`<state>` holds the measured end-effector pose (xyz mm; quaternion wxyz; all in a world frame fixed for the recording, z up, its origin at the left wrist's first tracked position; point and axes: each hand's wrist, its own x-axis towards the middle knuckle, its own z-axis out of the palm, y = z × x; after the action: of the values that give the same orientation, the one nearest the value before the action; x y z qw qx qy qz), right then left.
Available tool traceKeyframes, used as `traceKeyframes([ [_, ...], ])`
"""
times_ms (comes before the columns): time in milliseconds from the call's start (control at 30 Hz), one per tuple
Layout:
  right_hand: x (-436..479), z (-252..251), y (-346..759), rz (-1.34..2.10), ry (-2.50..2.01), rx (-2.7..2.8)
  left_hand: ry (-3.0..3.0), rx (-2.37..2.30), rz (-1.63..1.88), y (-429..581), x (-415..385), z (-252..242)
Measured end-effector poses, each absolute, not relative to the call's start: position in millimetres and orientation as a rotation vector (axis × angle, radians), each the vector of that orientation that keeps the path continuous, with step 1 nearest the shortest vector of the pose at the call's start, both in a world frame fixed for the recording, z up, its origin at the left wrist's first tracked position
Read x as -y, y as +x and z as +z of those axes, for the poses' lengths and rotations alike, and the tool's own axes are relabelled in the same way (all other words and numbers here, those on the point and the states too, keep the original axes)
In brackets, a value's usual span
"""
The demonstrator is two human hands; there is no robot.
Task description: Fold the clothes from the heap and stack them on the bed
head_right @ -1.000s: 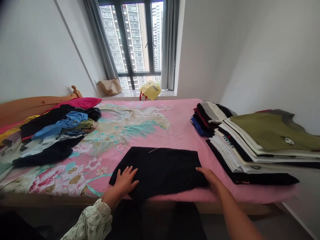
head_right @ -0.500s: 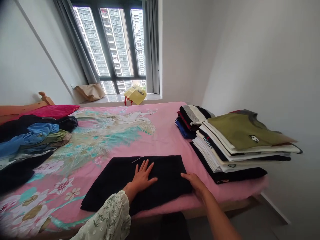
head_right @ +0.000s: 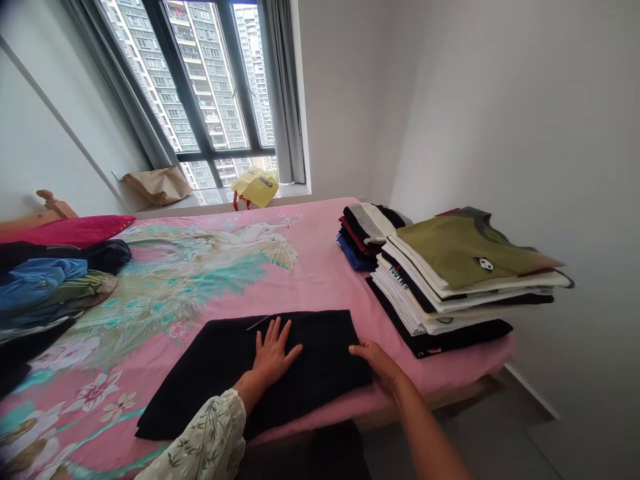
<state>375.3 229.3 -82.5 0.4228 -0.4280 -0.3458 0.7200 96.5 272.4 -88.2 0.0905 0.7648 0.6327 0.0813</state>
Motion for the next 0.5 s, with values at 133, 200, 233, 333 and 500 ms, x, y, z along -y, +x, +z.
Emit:
traceKeyframes([
  [133, -222, -78, 367, 1.804, -0.969, 0.844, 2.320, -1.874, 0.205, 98, -271, -90],
  [200, -219, -77, 358, 1.765, -0.965, 0.794, 2.310, -1.859, 0.204, 97, -270, -89],
  [233, -217, -76, 352, 1.737, -0.977, 0.770, 2.300, -1.852, 0.206, 97, -269, -88],
  [333, -214, -62, 333, 1.675, -0.952, 0.734, 2.260, -1.836, 0.238, 96, -267, -86],
  [500, -215, -9, 295, 1.677, -0.807, 0.779, 2.020, -1.686, 0.605, 97, -260, -84],
])
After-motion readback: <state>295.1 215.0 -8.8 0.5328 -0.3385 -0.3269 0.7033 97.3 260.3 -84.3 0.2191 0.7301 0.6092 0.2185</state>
